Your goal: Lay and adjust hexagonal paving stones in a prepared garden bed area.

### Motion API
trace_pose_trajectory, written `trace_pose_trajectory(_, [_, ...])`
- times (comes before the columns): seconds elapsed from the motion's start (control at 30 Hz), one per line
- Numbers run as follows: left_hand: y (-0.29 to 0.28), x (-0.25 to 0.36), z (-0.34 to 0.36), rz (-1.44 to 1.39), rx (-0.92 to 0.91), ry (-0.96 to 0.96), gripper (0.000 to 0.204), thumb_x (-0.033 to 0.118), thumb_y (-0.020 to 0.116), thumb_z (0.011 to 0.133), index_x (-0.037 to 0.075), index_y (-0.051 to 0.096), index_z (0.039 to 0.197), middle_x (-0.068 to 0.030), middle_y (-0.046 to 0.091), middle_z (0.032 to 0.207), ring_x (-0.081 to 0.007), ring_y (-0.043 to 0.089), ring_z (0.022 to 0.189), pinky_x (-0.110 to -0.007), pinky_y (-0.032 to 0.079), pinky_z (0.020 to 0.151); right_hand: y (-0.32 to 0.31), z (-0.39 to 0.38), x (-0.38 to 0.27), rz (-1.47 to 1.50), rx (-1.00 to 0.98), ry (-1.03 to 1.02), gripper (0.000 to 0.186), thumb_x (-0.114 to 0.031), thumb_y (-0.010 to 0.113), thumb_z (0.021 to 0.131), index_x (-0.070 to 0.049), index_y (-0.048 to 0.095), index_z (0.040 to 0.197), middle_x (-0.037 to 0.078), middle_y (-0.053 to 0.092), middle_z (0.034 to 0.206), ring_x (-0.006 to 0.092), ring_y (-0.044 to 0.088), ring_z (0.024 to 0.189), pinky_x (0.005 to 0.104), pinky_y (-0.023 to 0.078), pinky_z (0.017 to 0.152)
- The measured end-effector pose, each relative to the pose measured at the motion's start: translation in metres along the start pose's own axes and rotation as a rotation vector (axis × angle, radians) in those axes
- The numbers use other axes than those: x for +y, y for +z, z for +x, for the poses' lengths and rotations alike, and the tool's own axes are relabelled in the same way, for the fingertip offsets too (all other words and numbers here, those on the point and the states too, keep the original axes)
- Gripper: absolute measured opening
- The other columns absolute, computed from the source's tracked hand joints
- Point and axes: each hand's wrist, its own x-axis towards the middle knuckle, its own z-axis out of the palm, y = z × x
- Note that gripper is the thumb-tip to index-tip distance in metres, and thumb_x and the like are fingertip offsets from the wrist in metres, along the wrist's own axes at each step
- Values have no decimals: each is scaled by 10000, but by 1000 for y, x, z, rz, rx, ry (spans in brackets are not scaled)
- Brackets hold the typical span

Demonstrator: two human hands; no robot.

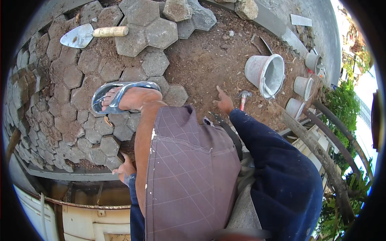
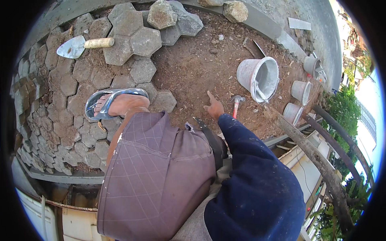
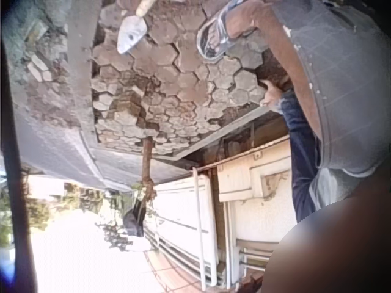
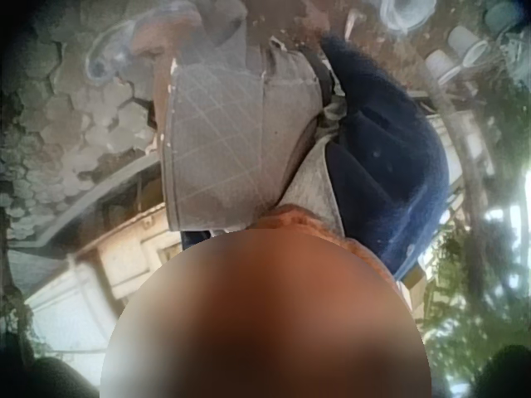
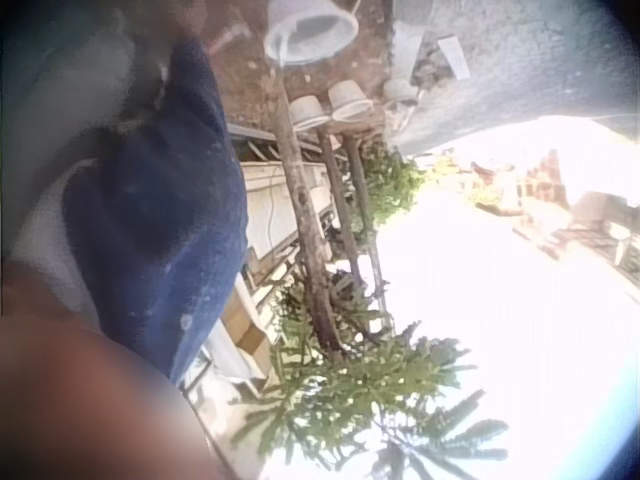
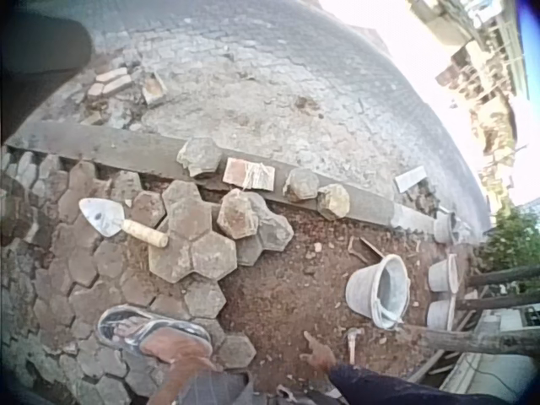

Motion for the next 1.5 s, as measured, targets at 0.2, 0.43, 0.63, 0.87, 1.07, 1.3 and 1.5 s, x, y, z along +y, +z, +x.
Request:
trace_pose_trajectory(0.2, [-12,35,-4,-588,304,-132,657,559,645,907,69,584,1342,-110,716,1107,-283,699,935,-431,556,914,-17,28,119,-199,510,872,685,-318,628,841,-75,410,1443,277,556,1339,453,533,1261,561,457,994])
trace_pose_trajectory(0.43, [-12,50,-6,-2242,381,-657,713,614,644,894,134,517,1404,-68,583,1305,-280,556,1156,-499,456,1030,-41,72,190,-753,-239,377,620,-505,565,899,-96,599,1364,306,680,1159,459,651,1089,526,488,934])
trace_pose_trajectory(0.63, [-20,57,4,-2648,321,-629,768,662,643,882,190,460,1458,-31,468,1474,-278,434,1345,-558,370,1130,-59,52,104,-644,-39,289,582,-442,570,905,-83,581,1363,305,681,1121,468,652,1059,536,492,905])
trace_pose_trajectory(0.87, [-14,59,17,-2849,284,-537,725,563,700,902,210,434,1476,-16,482,1477,-265,439,1364,-550,336,1162,-85,38,-34,-786,-62,-33,542,-367,575,911,-67,560,1362,305,682,1077,479,653,1025,547,496,872])
trace_pose_trajectory(1.07, [-3,65,17,-3005,343,-634,697,504,715,914,168,452,1465,-36,518,1443,-264,474,1336,-526,351,1157,-102,6,-195,-1090,-173,-350,512,-303,579,916,-53,543,1361,305,683,1039,488,654,995,557,500,843])
trace_pose_trajectory(1.3, [11,88,22,-3206,394,-734,689,387,749,917,91,447,1462,-65,566,1398,-250,508,1308,-445,349,1163,-65,-73,-428,-1529,-286,-728,482,-229,584,923,-37,522,1360,304,685,994,498,656,960,569,505,810])
trace_pose_trajectory(1.5, [7,102,33,-3360,478,-877,740,588,638,928,118,452,1470,-75,555,1404,-285,492,1328,-459,363,1155,53,-132,-597,-1401,-629,-1474,556,-153,604,957,-56,381,1458,329,648,1023,513,617,994,574,472,830])
